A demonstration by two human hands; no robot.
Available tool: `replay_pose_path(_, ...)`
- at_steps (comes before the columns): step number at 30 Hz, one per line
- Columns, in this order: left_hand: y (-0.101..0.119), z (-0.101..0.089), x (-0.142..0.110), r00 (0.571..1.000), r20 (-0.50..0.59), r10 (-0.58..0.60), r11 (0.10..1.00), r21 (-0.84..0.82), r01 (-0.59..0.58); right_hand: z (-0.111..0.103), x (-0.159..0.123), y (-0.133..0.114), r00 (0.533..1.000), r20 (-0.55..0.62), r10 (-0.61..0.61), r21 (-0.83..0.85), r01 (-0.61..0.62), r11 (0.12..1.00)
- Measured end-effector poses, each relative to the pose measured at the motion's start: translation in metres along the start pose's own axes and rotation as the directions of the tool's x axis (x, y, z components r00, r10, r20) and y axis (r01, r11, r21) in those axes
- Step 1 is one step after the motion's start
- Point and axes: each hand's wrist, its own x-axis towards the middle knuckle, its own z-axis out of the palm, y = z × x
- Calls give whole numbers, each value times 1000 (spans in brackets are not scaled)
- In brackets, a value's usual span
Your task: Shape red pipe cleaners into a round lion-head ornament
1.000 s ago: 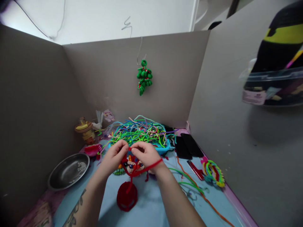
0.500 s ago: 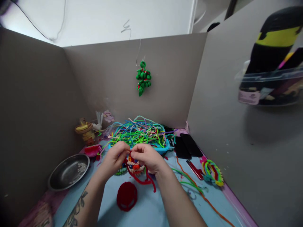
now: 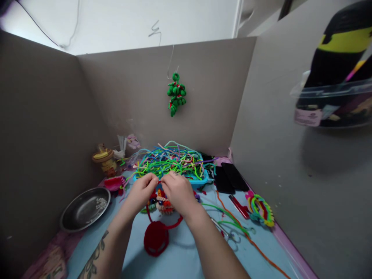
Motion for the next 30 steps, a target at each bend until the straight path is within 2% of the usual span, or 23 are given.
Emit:
replay_pose_path(2, -2, 3, 2, 996, 24, -83, 981, -176, 86, 4, -2, 1, 998, -44, -53, -83, 49, 995)
replay_pose_path(4, -1, 5, 2, 995, 29, -93, 965, -244, 97, 5, -1, 0, 994, -99, -52, -72, 45, 996)
replay_pose_path(6, 1, 5, 1, 999, -23, -29, 986, -163, 25, 4, 1, -2, 989, -147, 21, 31, -16, 999)
replay_pose_path(8, 2, 5, -1, 992, -78, 94, 996, 3, -94, 1, 4, -4, 982, -129, 141, 187, -116, 975)
replay_pose_path(10, 2, 5, -3, 968, -99, 229, 965, 157, -212, -2, 6, -4, 965, -17, 262, 359, -239, 902)
replay_pose_path(12, -1, 4, -4, 934, -100, 342, 915, 261, -307, -4, 7, -3, 932, 107, 346, 505, -351, 789)
replay_pose_path(16, -4, 2, -5, 863, -75, 499, 810, 393, -434, -6, 7, 0, 872, 254, 417, 692, -466, 552)
replay_pose_path(20, -3, 0, -5, 817, -52, 575, 744, 448, -496, -8, 6, 1, 859, 294, 418, 800, -461, 384)
replay_pose_path(25, -2, -1, -7, 781, -53, 622, 713, 451, -537, -10, 7, 1, 851, 335, 403, 845, -461, 270)
replay_pose_path(30, -3, -2, -6, 773, -38, 633, 696, 465, -547, -8, 8, 1, 833, 360, 421, 871, -462, 169)
